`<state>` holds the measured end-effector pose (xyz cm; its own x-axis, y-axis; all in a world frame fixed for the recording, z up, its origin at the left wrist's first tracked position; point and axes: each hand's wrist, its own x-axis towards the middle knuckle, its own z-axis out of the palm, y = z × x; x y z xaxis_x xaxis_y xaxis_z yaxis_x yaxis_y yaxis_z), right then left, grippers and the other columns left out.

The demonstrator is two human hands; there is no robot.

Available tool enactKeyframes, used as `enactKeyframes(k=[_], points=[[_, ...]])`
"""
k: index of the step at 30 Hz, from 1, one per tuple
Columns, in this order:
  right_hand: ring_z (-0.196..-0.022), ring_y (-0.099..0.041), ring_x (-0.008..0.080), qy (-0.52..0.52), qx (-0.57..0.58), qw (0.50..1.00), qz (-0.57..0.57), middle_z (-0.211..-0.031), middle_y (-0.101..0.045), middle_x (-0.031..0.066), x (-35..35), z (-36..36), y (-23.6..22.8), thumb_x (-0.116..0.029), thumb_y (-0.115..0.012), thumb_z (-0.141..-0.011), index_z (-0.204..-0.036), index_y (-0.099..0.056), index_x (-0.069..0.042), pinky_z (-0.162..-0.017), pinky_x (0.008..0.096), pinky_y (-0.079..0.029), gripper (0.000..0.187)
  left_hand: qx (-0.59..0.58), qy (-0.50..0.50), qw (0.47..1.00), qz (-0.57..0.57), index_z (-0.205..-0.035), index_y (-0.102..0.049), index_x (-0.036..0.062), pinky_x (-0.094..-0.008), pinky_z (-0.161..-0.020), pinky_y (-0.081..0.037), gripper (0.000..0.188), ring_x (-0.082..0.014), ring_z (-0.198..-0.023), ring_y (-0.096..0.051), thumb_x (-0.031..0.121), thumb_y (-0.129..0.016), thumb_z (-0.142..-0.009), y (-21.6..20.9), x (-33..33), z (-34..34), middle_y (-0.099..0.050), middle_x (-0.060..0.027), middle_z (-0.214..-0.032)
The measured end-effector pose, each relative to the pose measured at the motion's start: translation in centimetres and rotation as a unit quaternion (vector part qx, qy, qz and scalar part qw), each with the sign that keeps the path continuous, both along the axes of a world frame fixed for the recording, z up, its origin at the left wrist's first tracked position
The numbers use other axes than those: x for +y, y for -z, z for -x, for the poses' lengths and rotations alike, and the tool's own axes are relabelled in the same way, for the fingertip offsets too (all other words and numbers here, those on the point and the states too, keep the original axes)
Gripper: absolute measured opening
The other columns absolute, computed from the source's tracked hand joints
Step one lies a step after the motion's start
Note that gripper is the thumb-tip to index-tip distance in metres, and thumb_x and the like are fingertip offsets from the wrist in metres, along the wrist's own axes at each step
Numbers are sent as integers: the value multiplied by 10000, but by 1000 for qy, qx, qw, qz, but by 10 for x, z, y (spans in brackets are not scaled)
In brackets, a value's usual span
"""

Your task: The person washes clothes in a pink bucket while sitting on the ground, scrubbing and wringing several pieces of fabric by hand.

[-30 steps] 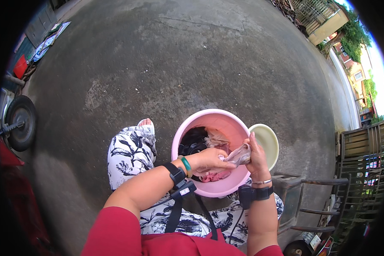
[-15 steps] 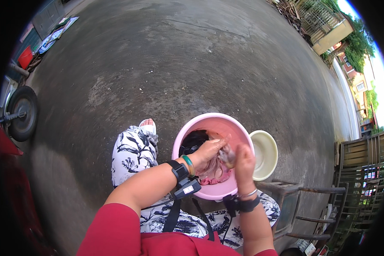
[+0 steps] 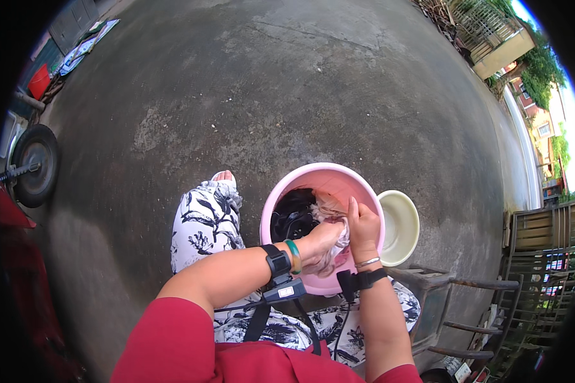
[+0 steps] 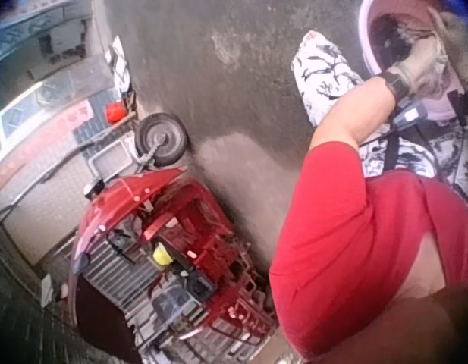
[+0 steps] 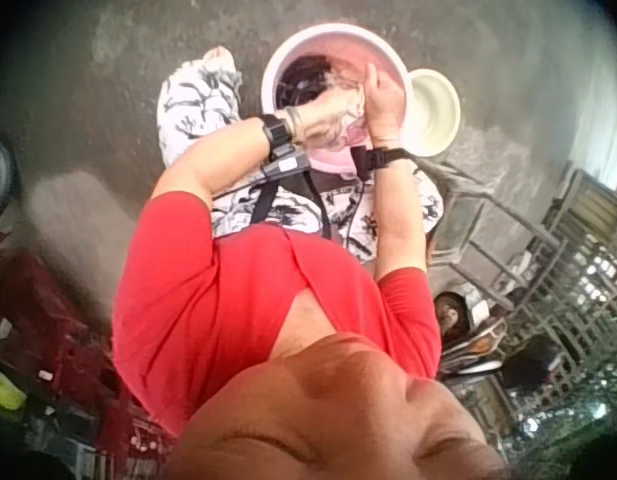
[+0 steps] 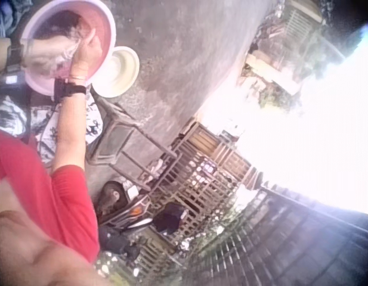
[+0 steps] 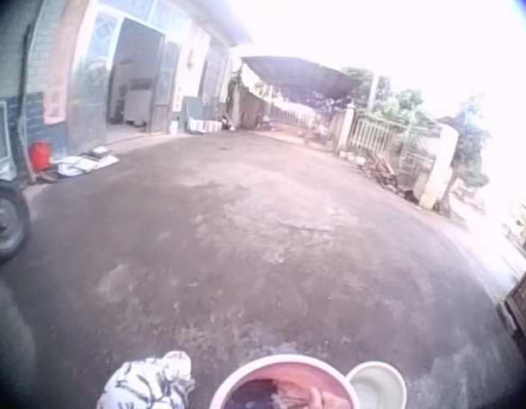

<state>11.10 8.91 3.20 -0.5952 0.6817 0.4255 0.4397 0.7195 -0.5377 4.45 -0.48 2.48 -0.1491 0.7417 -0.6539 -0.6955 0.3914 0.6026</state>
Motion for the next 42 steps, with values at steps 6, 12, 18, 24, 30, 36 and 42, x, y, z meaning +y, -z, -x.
enactKeyframes(k=[6, 12, 18, 24, 30, 36, 42], points=[[-885, -562, 243, -170, 57, 973, 144, -926, -589, 158, -14, -6, -28, -203, -604, -825, -957, -565, 9, -781, 327, -436, 252, -205, -15, 978, -49, -926, -580, 86, -303, -627, -498, 367, -145, -748, -604, 388, -373, -929, -24, 4, 23, -622, -67, -859], [-799, -624, 200, -106, -131, 913, 371, -816, -638, 130, 2, -34, -41, -87, -675, -742, -983, -587, 0, -711, 300, -482, 271, -43, 10, 991, -125, -1061, -421, -5, -246, -752, -483, 445, -140, -889, -559, 355, -582, -854, -6, 4, 37, -518, -109, -1017], [-428, -438, 38, -58, -1, 873, 483, -617, -542, 7, 5, -39, -60, -135, -606, -829, -858, -569, -6, -365, 185, -316, 137, 339, 183, 909, -160, -1268, -324, 20, -328, -954, -364, 920, -271, -1033, -507, 286, -834, -550, 17, -2, 37, -443, -174, -1175], [-402, -396, 32, -31, 105, 831, 545, -609, -512, -13, 12, -46, -60, -170, -580, -856, -908, -544, -26, -350, 171, -278, 157, 454, 115, 875, -123, -1206, -388, 35, -337, -873, -428, 825, -246, -1013, -530, 305, -824, -560, 32, -6, 28, -491, -179, -1117], [-416, -373, 19, -41, 155, 803, 573, -623, -498, -20, 21, -58, -64, -154, -571, -861, -918, -531, -28, -359, 161, -265, 144, 460, 223, 855, -85, -872, -487, 35, -261, -691, -452, 318, -148, -768, -559, 184, -715, -708, 13, -5, 35, -589, -82, -841], [-533, -520, 88, -44, 101, 931, 348, -697, -556, 13, 28, -70, -38, -187, -690, -762, -965, -523, -15, -492, 188, -412, 315, 245, 50, 947, -202, -806, -404, 87, -243, -587, -389, 175, -65, -651, -442, 105, -578, -808, 15, 2, 45, -471, 22, -723], [-760, -573, 115, -17, -227, 904, 361, -823, -615, 75, 17, -63, -46, -170, -762, -661, -780, -553, -27, -645, 242, -456, 280, 174, -29, 961, -212, -1000, -433, 67, -212, -740, -361, 188, -60, -798, -438, 136, -524, -851, 8, -2, 49, -481, -11, -857]])
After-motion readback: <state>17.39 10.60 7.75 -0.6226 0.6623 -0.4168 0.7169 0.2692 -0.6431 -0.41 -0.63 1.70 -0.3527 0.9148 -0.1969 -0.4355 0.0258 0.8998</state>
